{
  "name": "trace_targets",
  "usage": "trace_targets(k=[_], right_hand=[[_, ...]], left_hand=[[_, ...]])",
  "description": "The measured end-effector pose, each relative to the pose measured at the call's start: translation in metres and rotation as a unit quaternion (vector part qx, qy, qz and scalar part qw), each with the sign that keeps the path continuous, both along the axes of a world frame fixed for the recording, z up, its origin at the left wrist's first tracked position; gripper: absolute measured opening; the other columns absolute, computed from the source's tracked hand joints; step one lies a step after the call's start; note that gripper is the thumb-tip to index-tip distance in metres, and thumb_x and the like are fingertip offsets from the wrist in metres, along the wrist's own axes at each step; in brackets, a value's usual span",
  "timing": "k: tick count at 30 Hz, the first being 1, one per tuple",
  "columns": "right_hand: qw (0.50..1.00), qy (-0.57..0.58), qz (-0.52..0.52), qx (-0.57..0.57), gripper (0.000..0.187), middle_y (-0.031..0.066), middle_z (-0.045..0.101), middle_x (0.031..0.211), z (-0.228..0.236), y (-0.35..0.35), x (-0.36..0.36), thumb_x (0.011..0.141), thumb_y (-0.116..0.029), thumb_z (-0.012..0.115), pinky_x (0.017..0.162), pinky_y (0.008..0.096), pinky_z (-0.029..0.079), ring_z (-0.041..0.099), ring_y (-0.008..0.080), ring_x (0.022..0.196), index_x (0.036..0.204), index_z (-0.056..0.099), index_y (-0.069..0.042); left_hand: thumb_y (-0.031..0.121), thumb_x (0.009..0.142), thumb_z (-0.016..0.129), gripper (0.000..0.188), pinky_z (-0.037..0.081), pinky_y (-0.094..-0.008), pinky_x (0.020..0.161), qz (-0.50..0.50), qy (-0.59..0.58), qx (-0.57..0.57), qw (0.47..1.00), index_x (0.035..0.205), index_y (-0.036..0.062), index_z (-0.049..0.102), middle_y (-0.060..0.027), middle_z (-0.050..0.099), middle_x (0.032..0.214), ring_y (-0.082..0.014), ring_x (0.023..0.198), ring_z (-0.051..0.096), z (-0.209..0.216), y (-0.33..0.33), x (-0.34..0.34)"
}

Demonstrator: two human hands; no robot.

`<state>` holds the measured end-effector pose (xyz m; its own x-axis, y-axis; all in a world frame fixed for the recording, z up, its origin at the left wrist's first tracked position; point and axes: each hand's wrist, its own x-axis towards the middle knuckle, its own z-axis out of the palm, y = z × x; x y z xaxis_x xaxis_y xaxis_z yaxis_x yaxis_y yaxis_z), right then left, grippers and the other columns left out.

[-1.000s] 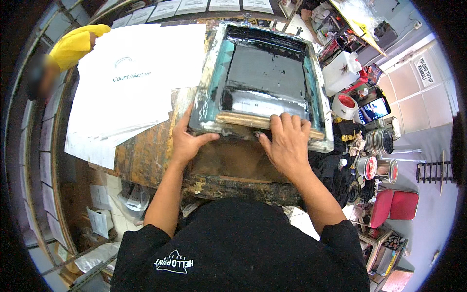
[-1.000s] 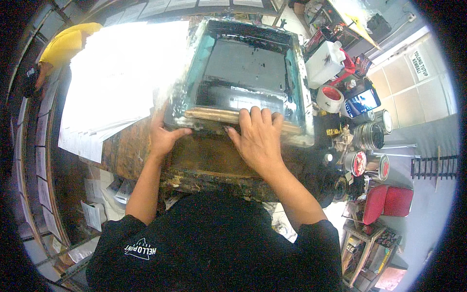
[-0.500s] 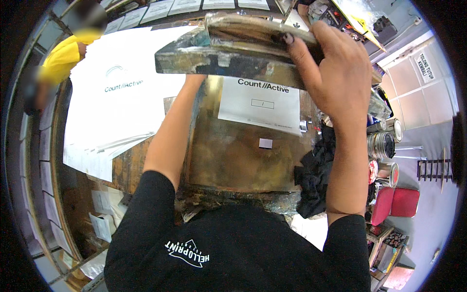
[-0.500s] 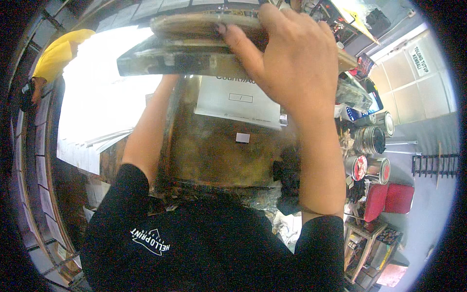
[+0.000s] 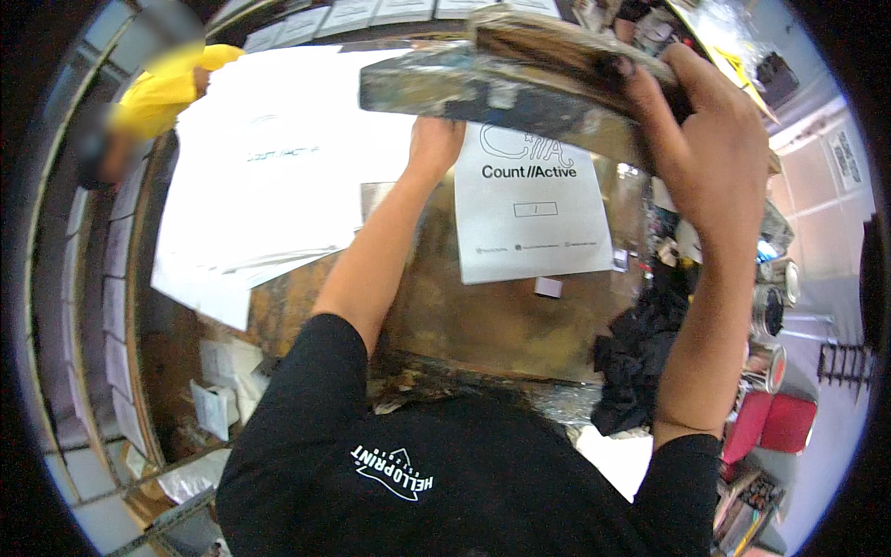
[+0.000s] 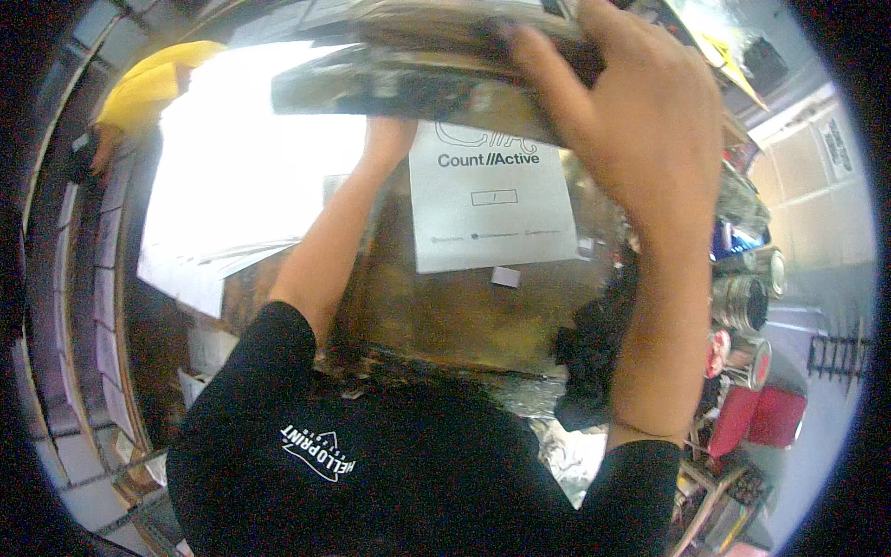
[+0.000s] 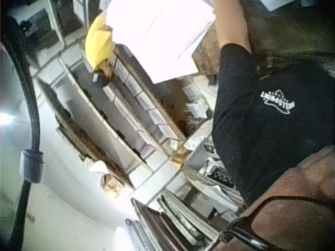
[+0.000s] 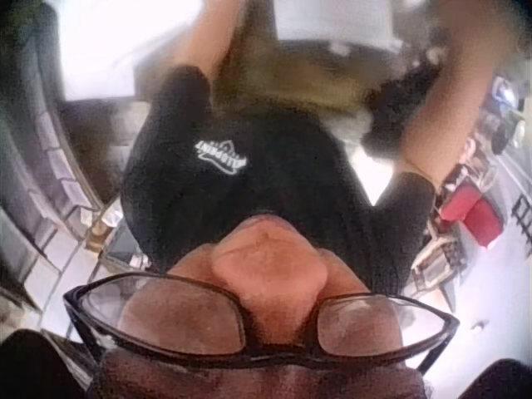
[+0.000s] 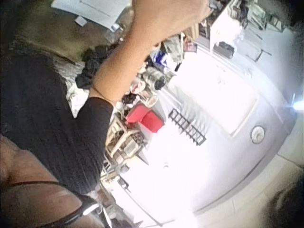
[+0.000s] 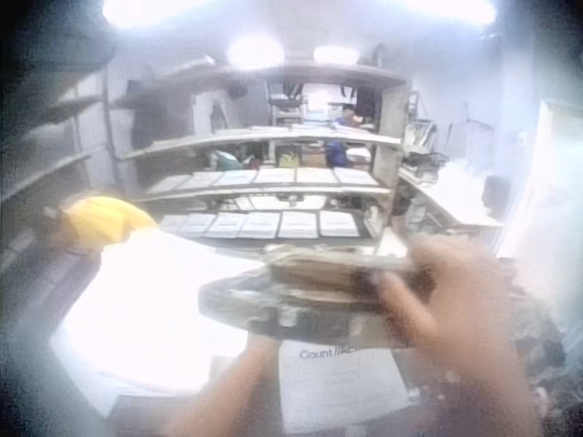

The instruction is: The person performs screen printing on sheets of paper by placing a sheet under a frame and using a squeegee to spread black ink across the mesh.

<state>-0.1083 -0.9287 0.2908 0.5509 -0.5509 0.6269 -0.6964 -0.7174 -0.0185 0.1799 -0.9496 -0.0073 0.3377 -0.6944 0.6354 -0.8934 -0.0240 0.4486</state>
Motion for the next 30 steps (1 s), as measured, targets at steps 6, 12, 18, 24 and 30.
trace_targets(k=[6, 12, 18, 24, 30], right_hand=[[0.999, -0.009, 0.028, -0.04, 0.044, 0.025, 0.064, 0.087, -0.001, 0.004, 0.0, 0.099, -0.045, 0.061, 0.076, 0.0488, 0.047, 0.062, 0.0459, 0.087, 0.099, 0.062, -0.001], [0.998, -0.02, 0.038, -0.05, 0.041, 0.0245, 0.061, 0.083, -0.008, 0.006, -0.003, 0.099, -0.04, 0.063, 0.075, 0.0497, 0.046, 0.06, 0.0459, 0.084, 0.093, 0.058, 0.0], [0.999, 0.034, 0.014, -0.014, 0.044, 0.0232, 0.068, 0.091, -0.002, 0.013, -0.003, 0.097, -0.044, 0.063, 0.082, 0.0505, 0.048, 0.065, 0.0436, 0.09, 0.098, 0.063, 0.0], [0.999, 0.009, 0.015, -0.046, 0.043, 0.023, 0.068, 0.091, -0.012, 0.015, -0.006, 0.097, -0.044, 0.064, 0.081, 0.0503, 0.048, 0.065, 0.043, 0.09, 0.095, 0.063, -0.001], [0.999, 0.03, 0.024, -0.014, 0.043, 0.0206, 0.067, 0.088, -0.005, 0.017, -0.002, 0.096, -0.043, 0.065, 0.08, 0.0494, 0.048, 0.064, 0.0422, 0.09, 0.092, 0.064, 0.0]], left_hand=[[0.023, 0.103, 0.064, 0.027, 0.049, -0.0371, 0.062, 0.186, 0.221, -0.095, 0.953, 0.1, -0.0026, 0.073, -0.0169, 0.07, 0.074, -0.0224, 0.061, 0.061, 0.034, 0.192, 0.067], [0.029, 0.103, 0.062, 0.031, 0.053, -0.0407, 0.065, 0.401, 0.014, -0.076, 0.913, 0.098, 0.0016, 0.076, -0.0188, 0.073, 0.08, -0.0311, 0.07, 0.071, 0.041, 0.336, 0.206], [0.037, 0.103, 0.056, 0.045, 0.049, -0.05, 0.093, 0.532, -0.138, 0.054, 0.834, 0.123, -0.0021, 0.068, -0.0279, 0.064, 0.13, -0.0452, 0.109, 0.064, 0.052, 0.416, 0.306], [0.043, 0.109, 0.04, 0.054, -0.009, -0.0676, 0.124, 0.118, -0.245, 0.359, 0.893, 0.158, 0.0224, 0.042, -0.0001, 0.031, 0.169, -0.0265, 0.158, 0.02, 0.055, 0.281, 0.099], [0.039, 0.112, 0.018, 0.056, -0.018, -0.0678, 0.121, 0.145, -0.182, 0.472, 0.851, 0.163, 0.0215, 0.031, 0.0019, 0.031, 0.169, -0.0248, 0.16, 0.014, 0.032, 0.275, 0.096]])
